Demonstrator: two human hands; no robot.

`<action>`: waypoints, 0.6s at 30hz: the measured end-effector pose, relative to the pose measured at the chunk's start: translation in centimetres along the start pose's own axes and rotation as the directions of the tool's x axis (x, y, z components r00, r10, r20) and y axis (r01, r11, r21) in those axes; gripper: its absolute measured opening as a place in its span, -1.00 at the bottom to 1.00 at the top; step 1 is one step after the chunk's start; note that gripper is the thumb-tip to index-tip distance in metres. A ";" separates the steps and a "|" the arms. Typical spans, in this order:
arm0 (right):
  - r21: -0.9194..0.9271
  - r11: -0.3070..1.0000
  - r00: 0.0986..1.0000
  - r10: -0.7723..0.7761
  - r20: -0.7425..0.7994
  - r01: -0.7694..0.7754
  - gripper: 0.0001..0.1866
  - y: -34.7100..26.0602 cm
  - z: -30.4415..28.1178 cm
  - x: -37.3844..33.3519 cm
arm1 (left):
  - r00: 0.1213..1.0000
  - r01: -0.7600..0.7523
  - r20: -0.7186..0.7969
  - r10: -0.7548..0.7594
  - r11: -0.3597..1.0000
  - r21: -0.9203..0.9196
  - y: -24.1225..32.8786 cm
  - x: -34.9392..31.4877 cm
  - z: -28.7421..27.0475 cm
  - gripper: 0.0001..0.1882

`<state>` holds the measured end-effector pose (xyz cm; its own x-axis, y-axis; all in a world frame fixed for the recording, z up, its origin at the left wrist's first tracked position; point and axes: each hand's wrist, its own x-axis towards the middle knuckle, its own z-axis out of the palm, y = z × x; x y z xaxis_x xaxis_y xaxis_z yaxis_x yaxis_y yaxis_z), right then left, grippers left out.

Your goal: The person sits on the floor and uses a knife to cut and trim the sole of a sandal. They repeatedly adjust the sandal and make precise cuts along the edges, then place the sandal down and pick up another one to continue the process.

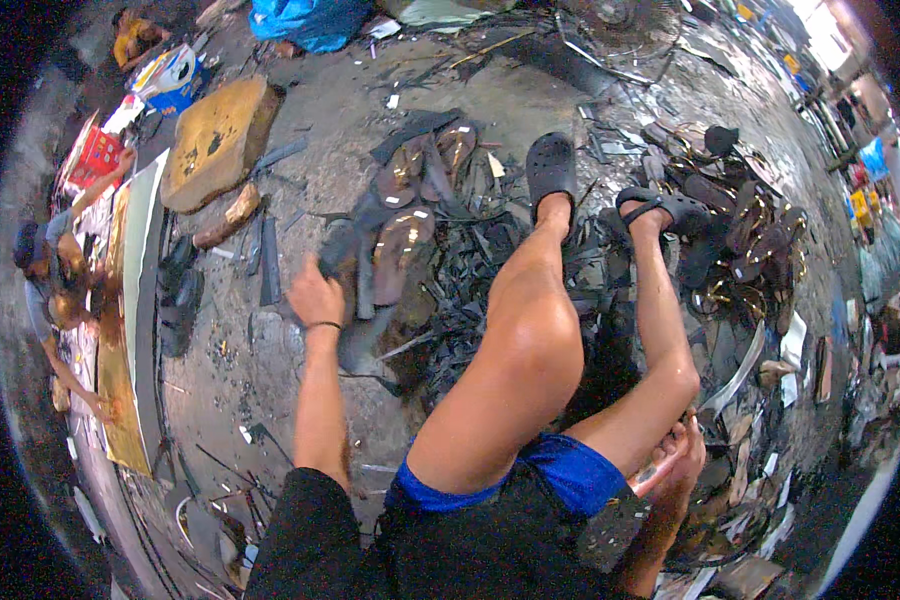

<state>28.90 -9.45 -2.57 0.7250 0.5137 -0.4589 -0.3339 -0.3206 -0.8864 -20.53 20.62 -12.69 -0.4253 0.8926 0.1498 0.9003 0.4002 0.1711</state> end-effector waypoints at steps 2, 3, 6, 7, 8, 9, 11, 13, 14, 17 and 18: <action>0.109 0.993 0.999 0.042 0.026 -0.045 -0.54 -0.4 -0.5 -0.3 | 0.909 -0.269 -0.265 0.321 0.939 0.215 -0.7 4.4 -5.1 -0.50; 0.183 0.982 0.998 -0.025 -0.065 0.037 -0.59 0.5 -0.2 -0.4 | 0.762 -0.398 -0.400 0.510 0.855 0.333 -0.8 6.7 -8.1 -0.48; 0.174 0.985 1.000 -0.018 -0.022 0.022 -0.62 0.3 -0.9 -1.0 | 0.483 -0.621 -0.512 0.710 0.691 0.371 -0.4 11.4 -18.6 -0.56; 0.214 0.977 1.000 0.003 -0.016 0.000 -0.62 0.3 -1.1 -1.3 | 0.459 -0.626 -0.516 0.723 0.676 0.390 -0.2 12.0 -22.6 -0.56; 0.226 0.974 0.999 -0.002 -0.052 0.014 -0.62 0.7 -1.6 -1.5 | 0.335 -0.631 -0.549 0.766 0.615 0.474 1.0 11.7 -26.6 -0.48; 0.234 0.971 0.994 -0.016 -0.105 0.040 -0.62 1.0 -2.3 -1.7 | 0.291 -0.583 -0.571 0.767 0.616 0.530 2.9 10.8 -29.4 -0.40; 0.251 0.965 0.968 -0.017 -0.251 0.081 -0.64 1.4 -3.0 -2.5 | 0.166 -0.563 -0.643 0.747 0.608 0.560 5.6 10.5 -34.0 -0.35; 0.309 0.942 0.967 -0.053 -0.248 0.131 -0.60 2.5 -4.6 -2.5 | 0.130 -0.640 -0.698 0.704 0.597 0.484 6.9 10.2 -37.6 -0.38; 0.346 0.928 0.970 -0.060 -0.234 0.141 -0.59 3.2 -5.3 -2.4 | 0.081 -0.662 -0.725 0.684 0.581 0.474 7.0 10.8 -39.6 -0.40; 0.377 0.921 0.972 -0.008 -0.235 0.099 -0.46 4.3 -6.4 -1.9 | 0.283 -0.650 -0.685 0.671 0.659 0.378 5.4 16.1 -41.1 -0.62; 0.393 0.915 0.970 0.008 -0.245 0.092 -0.46 4.8 -7.0 -1.6 | 0.329 -0.594 -0.621 0.712 0.667 0.450 4.0 20.3 -39.3 -0.69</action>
<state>30.32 -17.37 -5.67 0.8477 0.3008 -0.4369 -0.4756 0.0666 -0.8771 -29.23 32.16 29.25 0.4435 0.4495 0.7754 0.8947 -0.1705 -0.4129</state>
